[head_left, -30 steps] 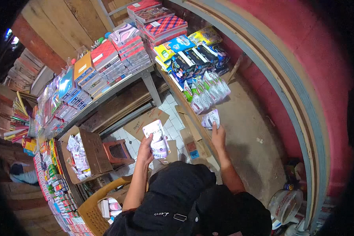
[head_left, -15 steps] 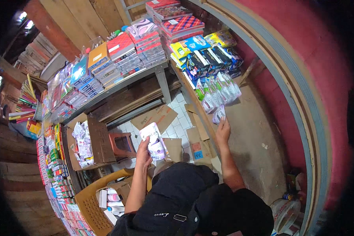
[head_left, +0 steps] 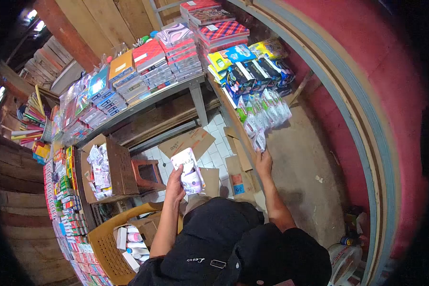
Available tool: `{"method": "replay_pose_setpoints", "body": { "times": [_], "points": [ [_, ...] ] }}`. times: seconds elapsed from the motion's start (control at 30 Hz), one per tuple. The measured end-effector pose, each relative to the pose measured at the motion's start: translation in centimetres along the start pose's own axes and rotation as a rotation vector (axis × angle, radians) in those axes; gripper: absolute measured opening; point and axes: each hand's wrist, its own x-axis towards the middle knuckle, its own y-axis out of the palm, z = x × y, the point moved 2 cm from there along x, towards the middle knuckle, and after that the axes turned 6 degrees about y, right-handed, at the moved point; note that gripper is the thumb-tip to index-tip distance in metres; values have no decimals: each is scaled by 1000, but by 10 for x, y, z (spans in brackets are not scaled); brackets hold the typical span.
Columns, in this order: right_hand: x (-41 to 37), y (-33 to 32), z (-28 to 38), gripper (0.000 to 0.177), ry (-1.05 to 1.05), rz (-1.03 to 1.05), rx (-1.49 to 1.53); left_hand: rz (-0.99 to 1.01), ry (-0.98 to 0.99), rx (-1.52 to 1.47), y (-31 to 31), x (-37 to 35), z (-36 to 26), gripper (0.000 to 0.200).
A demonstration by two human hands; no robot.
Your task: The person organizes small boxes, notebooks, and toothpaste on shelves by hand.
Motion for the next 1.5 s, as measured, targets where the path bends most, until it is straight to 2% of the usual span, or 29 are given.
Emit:
{"method": "replay_pose_setpoints", "body": {
  "times": [0.17, 0.27, 0.37, 0.47, 0.57, 0.67, 0.77, 0.83, 0.9, 1.0, 1.07, 1.1, 1.13, 1.17, 1.23, 1.27, 1.37, 1.4, 1.5],
  "points": [
    [4, 9, -22, 34, 98, 47, -128, -1, -8, 10, -4, 4, 6, 39],
    [3, 1, -4, 32, 146, 95, -101, -12, -6, 26, -2, 4, 7, 39],
    [3, 8, -12, 31, 75, 19, 14, 8, -29, 39, 7, 3, 2, 38],
    [-1, -4, 9, 33, 153, 25, -8, 22, -30, 43, 8, 4, 0, 37],
    [1, -2, 3, 36, 239, 85, 75, 31, -47, 57, 10, 8, -1, 37],
    [1, -4, 4, 39, 264, 127, -35, 86, -79, 92, 9, 7, -4, 38],
    [-6, -12, 17, 45, 236, 77, -72, 92, -79, 101, 0, 4, -7, 37],
    [-23, -11, 35, 47, -3, -200, -161, 129, -59, 151, 16, -10, -20, 37],
    [-49, -25, 58, 49, 0, -295, -433, 125, -30, 267, 1, -10, -18, 38],
    [-83, 3, 82, 42, 90, 105, 292, 125, 70, 431, -10, -12, -16, 42],
    [-111, 3, 144, 37, 268, 618, 548, 159, -10, 607, 7, -28, -30, 42],
    [-123, 9, 166, 34, 273, 665, 644, 178, -52, 697, 12, -36, -34, 43],
    [-135, 16, 184, 32, 278, 711, 741, 256, 58, 753, 7, -33, -26, 41],
    [-142, 19, 195, 30, 281, 756, 838, 275, 60, 754, -1, -31, -19, 41],
    [-149, 18, 201, 28, 268, 703, 770, 311, 64, 758, -3, -35, -19, 39],
    [-151, 17, 205, 28, 261, 676, 737, 317, -14, 751, -8, -38, -21, 39],
    [-160, -5, 233, 28, 273, 566, 717, 497, -53, 896, -1, -66, -39, 40],
    [-160, -1, 230, 25, 313, 560, 840, 586, 23, 824, -1, -71, -37, 43],
    [-161, -8, 226, 28, 427, 596, 1032, 525, -126, 738, -4, -83, -34, 40]
  ]
}}
